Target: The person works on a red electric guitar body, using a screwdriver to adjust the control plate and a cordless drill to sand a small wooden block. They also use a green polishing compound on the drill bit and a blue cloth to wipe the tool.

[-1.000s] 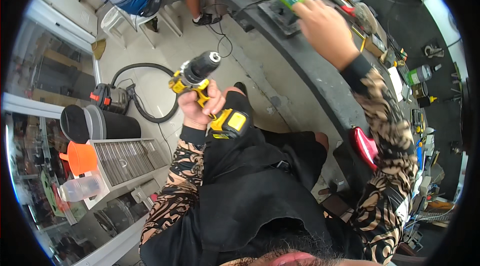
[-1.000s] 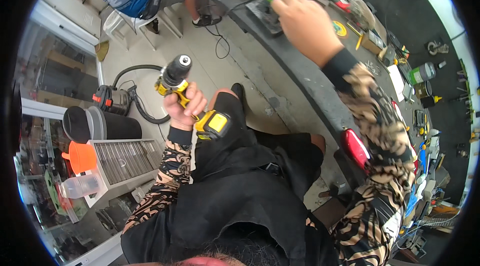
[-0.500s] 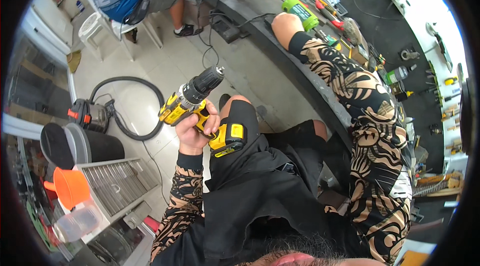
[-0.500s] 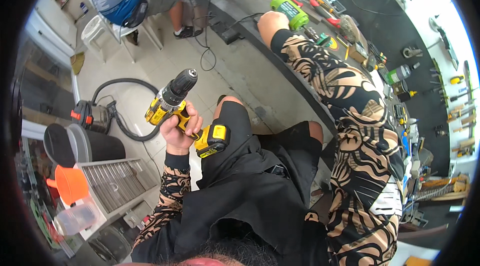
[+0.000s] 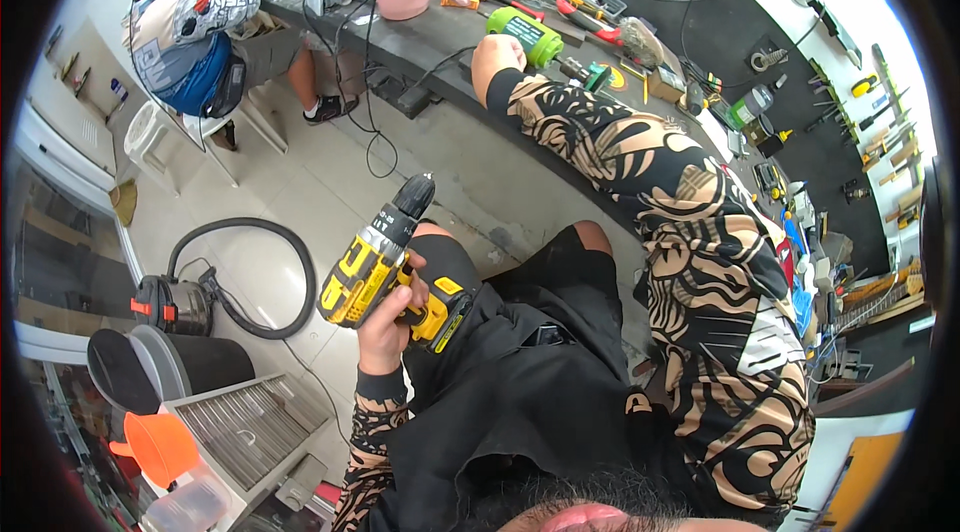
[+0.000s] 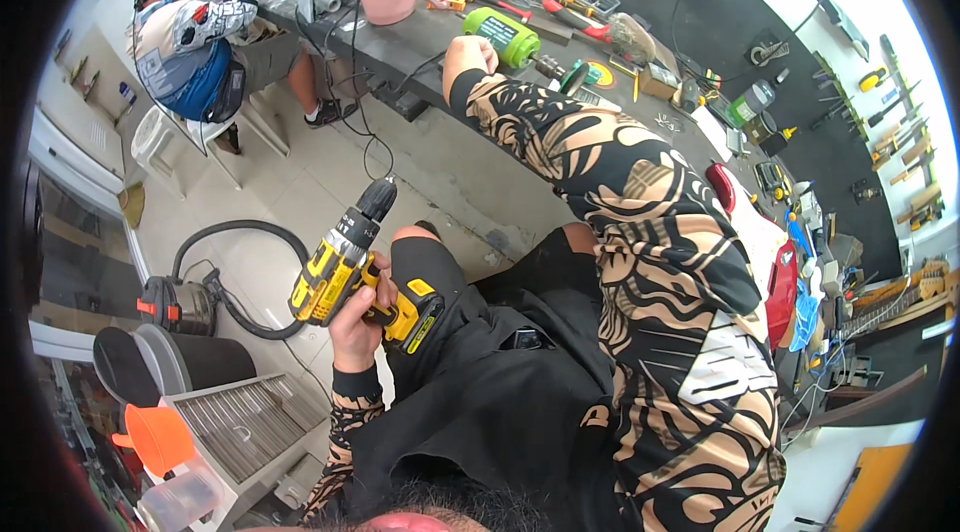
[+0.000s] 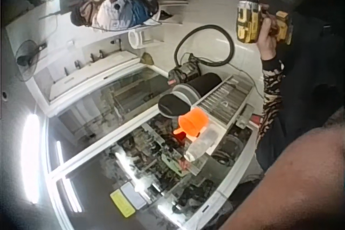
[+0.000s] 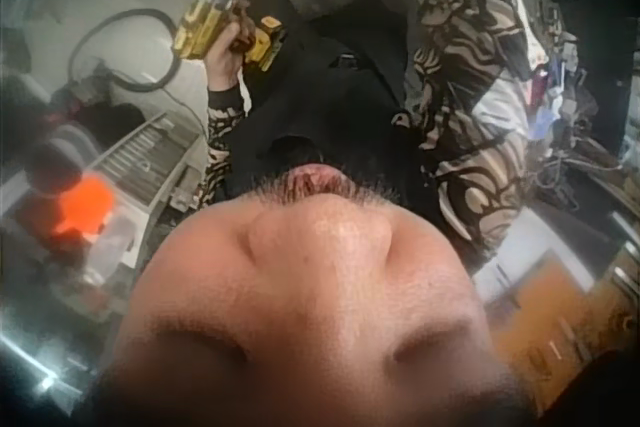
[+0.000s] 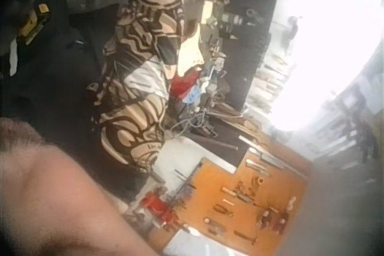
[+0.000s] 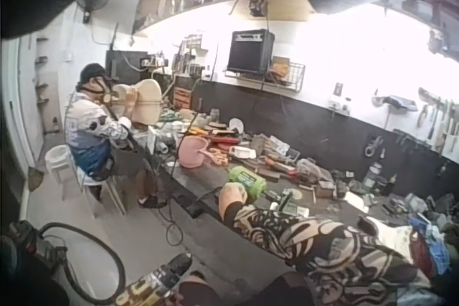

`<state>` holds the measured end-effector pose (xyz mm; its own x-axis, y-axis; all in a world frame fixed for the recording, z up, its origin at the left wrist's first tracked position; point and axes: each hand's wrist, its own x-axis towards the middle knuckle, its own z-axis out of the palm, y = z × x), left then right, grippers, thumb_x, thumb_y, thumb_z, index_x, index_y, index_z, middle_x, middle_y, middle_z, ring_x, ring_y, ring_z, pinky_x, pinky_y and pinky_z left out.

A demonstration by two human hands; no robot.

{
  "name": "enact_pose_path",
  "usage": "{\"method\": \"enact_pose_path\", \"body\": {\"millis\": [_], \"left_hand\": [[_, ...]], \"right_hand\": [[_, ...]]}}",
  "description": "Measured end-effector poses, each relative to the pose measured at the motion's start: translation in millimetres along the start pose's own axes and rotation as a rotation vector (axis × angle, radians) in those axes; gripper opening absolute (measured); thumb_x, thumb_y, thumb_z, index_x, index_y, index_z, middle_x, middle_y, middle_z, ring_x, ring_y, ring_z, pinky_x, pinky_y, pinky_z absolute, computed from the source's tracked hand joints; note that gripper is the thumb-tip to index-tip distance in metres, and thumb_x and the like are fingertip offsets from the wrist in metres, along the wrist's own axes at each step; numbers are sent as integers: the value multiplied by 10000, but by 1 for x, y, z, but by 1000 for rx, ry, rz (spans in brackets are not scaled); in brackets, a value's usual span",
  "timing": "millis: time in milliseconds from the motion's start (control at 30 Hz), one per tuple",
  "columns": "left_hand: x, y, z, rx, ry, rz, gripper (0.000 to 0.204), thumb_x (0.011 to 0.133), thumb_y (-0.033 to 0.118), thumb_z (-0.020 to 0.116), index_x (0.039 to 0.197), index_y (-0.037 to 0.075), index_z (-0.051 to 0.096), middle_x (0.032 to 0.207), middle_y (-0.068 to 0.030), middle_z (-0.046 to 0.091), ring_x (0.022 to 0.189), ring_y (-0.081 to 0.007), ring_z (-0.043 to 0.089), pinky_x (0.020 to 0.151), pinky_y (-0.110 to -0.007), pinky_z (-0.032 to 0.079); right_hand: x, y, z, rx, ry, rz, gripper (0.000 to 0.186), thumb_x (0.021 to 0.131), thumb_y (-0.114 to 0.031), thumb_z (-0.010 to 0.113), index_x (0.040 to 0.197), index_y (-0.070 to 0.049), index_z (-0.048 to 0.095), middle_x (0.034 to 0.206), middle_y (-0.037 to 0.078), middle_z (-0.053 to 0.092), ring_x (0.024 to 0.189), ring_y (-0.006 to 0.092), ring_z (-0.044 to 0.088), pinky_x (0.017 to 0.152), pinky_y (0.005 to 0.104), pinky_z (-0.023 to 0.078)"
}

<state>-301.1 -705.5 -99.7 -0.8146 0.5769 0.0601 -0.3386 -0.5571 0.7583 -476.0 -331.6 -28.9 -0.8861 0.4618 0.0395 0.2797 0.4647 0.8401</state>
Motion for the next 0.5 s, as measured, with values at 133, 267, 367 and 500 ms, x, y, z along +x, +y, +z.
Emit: {"method": "enact_pose_path", "body": {"millis": [133, 267, 367, 500], "left_hand": [[-12, 2, -6, 72, -19, 9, 507, 949, 162, 786, 1395, -34, 641, 1288, -146, 711, 861, -168, 638, 839, -357, 525], [-14, 3, -5, 147, -10, 22, 498, 966, 136, 785, 1420, -11, 640, 1320, -154, 711, 875, -168, 640, 852, -350, 531], [-13, 0, -4, 180, -25, -1, 534, 961, 101, 809, 1455, -1, 633, 1362, -158, 712, 964, -168, 671, 927, -351, 547], [-7, -3, 2, 480, 22, 167, 594, 953, 74, 829, 1501, 7, 611, 1393, -156, 717, 1137, -196, 694, 1038, -363, 539]], "right_hand": [[-7, 1, -8, -56, -17, -36, 93, 798, -135, 755, 717, -176, 731, 582, -40, 565, 445, 171, 562, 420, 367, 261], [5, -4, -11, -28, -100, -103, 118, 825, -177, 748, 715, -174, 708, 573, -35, 548, 418, 175, 541, 415, 374, 255], [12, -5, -8, -183, -234, -92, 188, 891, -230, 762, 732, -222, 662, 613, -83, 533, 473, 135, 506, 462, 327, 239], [11, 10, -21, 180, -170, -64, 92, 908, -208, 770, 818, -226, 768, 701, -79, 651, 545, 159, 615, 456, 360, 299]]}}
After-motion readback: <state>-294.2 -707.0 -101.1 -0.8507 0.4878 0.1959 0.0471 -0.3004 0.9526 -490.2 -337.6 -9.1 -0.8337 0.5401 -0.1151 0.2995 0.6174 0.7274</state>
